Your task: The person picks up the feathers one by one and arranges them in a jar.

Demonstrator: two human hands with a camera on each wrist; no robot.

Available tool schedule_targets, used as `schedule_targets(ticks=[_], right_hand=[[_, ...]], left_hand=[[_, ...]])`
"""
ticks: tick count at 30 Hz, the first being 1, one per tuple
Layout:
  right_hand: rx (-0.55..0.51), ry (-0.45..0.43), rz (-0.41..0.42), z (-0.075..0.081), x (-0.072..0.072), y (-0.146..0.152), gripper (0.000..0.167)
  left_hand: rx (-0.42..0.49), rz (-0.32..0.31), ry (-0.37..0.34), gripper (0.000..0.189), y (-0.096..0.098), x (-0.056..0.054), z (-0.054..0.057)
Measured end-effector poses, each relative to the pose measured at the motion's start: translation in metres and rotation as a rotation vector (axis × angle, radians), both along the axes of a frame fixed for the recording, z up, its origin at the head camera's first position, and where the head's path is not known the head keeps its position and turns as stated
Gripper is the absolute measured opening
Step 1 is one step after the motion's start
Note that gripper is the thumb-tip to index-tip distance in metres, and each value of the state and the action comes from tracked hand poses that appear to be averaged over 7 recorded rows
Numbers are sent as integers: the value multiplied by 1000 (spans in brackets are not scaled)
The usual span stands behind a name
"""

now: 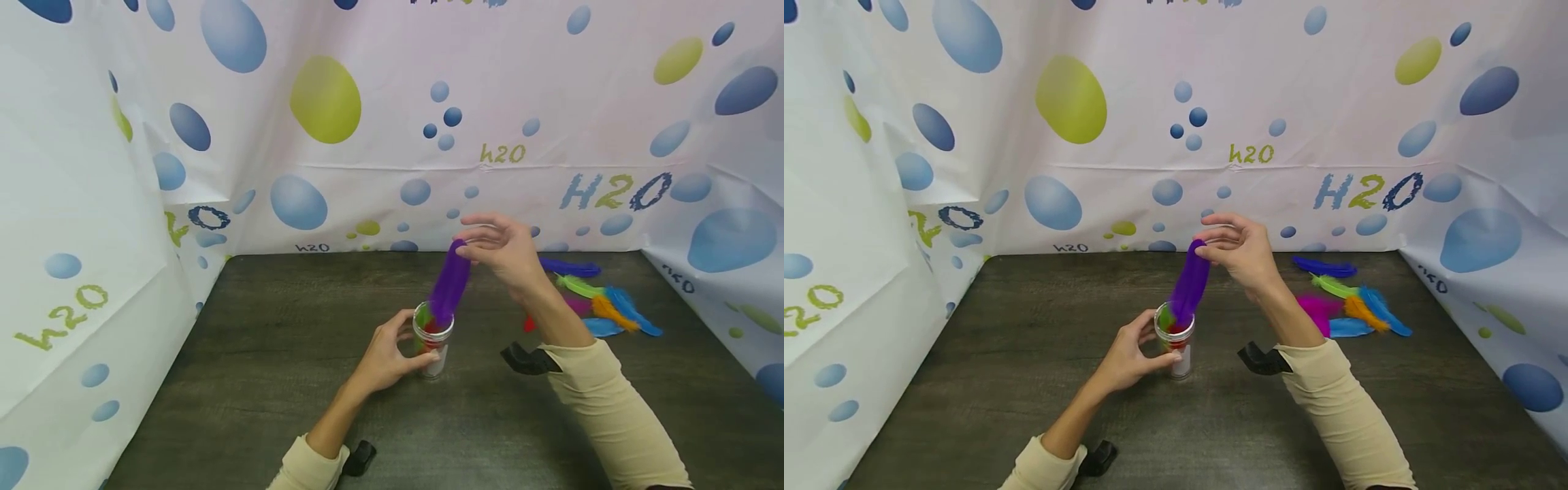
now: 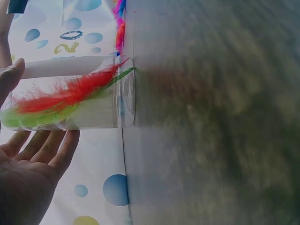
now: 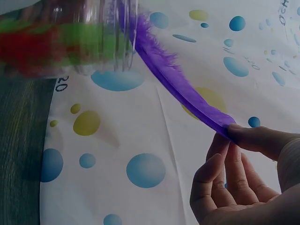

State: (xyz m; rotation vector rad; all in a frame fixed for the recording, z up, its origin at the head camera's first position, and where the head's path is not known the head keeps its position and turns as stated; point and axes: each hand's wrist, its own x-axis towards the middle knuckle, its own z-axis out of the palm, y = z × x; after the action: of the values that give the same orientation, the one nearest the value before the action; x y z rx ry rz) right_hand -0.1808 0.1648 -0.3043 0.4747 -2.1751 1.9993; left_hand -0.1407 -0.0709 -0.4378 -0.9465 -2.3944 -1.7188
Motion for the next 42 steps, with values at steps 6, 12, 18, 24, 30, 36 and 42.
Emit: schedule_targets(ticks=[6, 12, 18, 24, 30, 36, 42], right_hand=[[31, -25, 46, -3, 4, -5, 36], [55, 0, 81, -5, 9, -8, 40], [67, 36, 130, -4, 12, -10, 37], [83, 34, 138, 1, 15, -9, 34], [93, 41, 138, 3, 17, -9, 34], [92, 60, 163, 1, 16, -10, 33], [92, 69, 161, 0, 15, -9, 33]], left_hand=[[6, 1, -15, 60, 1, 3, -1], [16, -24, -22, 63, 2, 3, -1], [19, -23, -9, 62, 1, 1, -1], [17, -22, -3, 61, 1, 0, 0], [28, -25, 1, 60, 0, 1, 1], [27, -21, 4, 62, 0, 0, -2], [17, -25, 13, 62, 0, 0, -1]])
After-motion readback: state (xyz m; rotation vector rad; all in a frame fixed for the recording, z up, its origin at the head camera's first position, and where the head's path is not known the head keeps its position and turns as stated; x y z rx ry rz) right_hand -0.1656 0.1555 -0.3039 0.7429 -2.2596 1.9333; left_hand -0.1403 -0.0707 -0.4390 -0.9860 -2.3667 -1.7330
